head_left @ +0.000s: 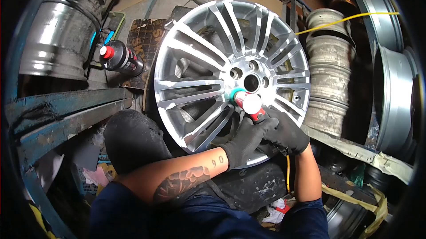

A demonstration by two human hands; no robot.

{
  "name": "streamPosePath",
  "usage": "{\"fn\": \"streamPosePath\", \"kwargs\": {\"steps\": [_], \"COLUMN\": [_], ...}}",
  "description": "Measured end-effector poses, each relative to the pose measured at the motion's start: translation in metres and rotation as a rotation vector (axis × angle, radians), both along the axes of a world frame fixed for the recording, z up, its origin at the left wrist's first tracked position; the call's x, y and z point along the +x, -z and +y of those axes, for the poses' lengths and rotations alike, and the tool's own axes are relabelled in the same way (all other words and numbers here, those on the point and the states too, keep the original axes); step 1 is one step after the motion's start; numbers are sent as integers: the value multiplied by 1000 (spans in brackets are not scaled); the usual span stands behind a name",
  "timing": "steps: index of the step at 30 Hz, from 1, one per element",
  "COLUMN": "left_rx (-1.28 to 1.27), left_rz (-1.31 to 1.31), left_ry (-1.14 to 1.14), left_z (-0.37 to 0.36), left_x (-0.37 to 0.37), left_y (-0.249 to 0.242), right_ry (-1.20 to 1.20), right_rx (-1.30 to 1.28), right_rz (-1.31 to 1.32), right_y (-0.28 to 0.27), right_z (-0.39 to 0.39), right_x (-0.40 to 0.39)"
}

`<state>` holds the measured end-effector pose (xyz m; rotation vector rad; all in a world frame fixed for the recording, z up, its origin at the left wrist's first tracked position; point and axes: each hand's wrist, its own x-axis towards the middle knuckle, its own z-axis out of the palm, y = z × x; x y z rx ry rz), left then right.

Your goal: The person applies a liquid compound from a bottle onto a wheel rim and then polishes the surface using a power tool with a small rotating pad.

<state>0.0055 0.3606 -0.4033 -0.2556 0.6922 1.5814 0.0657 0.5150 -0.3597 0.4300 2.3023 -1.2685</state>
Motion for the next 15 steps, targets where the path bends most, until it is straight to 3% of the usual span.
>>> {"fn": "streamPosePath", "kwargs": {"steps": [4,7,10,13,15], "left_rx": [-12,60,6,-104,77], "left_rz": [26,53,4,190,133], "left_ry": [-65,-3,173,129,118], "left_z": [-7,-3,-6,2,0], "left_x": [1,0,-13,-5,-4], "left_y": [-6,-4,-21,-4,10], "right_ry": [-85,20,357,339,397], "right_rx": [89,-141,-421,-424,-577], "right_rz": [-40,61,-199,-180,-300], "right_y": [3,14,-6,-10,-7], "right_z": [0,6,3,-2,5], "right_x": [-1,8,9,-2,4]}}
